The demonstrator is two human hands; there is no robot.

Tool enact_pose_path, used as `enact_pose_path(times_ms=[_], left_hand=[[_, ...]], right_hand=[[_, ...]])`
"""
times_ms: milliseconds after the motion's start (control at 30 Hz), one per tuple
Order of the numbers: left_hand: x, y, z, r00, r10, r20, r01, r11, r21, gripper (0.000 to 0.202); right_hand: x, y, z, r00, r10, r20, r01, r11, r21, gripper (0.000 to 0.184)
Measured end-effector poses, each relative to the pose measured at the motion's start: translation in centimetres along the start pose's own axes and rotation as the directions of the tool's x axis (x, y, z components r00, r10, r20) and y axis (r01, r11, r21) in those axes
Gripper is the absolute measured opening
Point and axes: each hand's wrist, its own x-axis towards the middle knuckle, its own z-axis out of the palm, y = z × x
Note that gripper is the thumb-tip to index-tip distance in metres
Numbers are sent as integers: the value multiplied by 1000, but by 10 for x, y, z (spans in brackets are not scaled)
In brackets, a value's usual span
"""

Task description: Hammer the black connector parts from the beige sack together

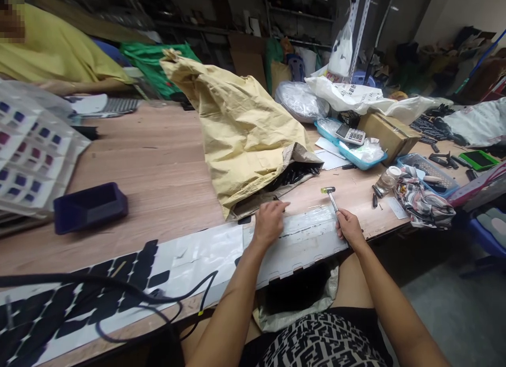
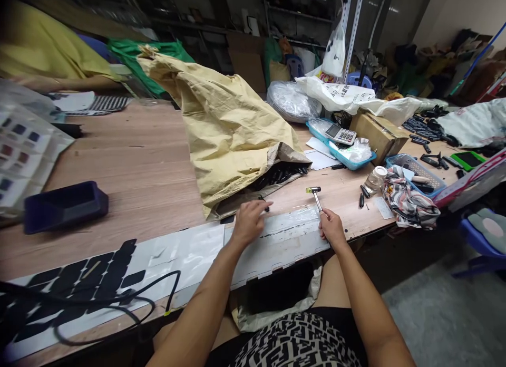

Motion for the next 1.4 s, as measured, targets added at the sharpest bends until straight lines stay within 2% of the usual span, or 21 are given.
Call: enact_pose_path(times_ms=[67, 167, 367, 467, 633, 833, 1000, 1100, 1167, 1233, 1333, 1400], left_hand=[[22, -8, 4, 999, -33, -11, 34, 993, 112, 52], [33, -17, 11, 999, -36, 8, 34, 984, 175, 45], [16, -20, 13, 998, -45, 47, 39, 992, 121, 23], [5, -11, 13, 995, -55, 80, 53, 998, 31, 19], [-10, 11, 25, 989, 5, 150, 18, 989, -149, 19], [-17, 11, 29, 995, -8, 97, 33, 966, -257, 32], [-15, 5, 28, 997, -21, 77, 42, 959, -280, 16], [-14, 5, 30, 997, -29, 71, 49, 954, -296, 14], [-13, 5, 31, 997, -36, 70, 56, 952, -300, 14], [-12, 5, 33, 996, -47, 78, 68, 954, -291, 14], [-10, 5, 34, 994, -66, 91, 89, 959, -268, 15], [-10, 7, 35, 993, -81, 88, 102, 960, -262, 15]], right_hand=[[0, 1, 0, 1000, -10, -1, 10, 1000, 0, 45], [1, 3, 0, 1000, -26, -2, 26, 1000, -4, 44], [1, 4, 0, 1000, -19, -13, 19, 1000, -13, 42], [-1, 2, 0, 1000, -18, -10, 18, 1000, -7, 43], [-3, 3, 0, 999, -33, -20, 33, 999, -6, 45], [-3, 5, 1, 999, -44, -29, 44, 999, -12, 49], [-4, 4, 1, 999, -47, -21, 46, 999, -18, 51], [-8, 7, -1, 999, -52, 3, 52, 997, -65, 52], [-13, 9, -2, 994, -106, 21, 108, 983, -151, 51], [-21, 10, -1, 972, -231, 33, 232, 936, -267, 45], [-33, 9, 4, 900, -432, 62, 418, 812, -406, 37], [-41, 8, 7, 860, -501, 97, 483, 737, -474, 35]])
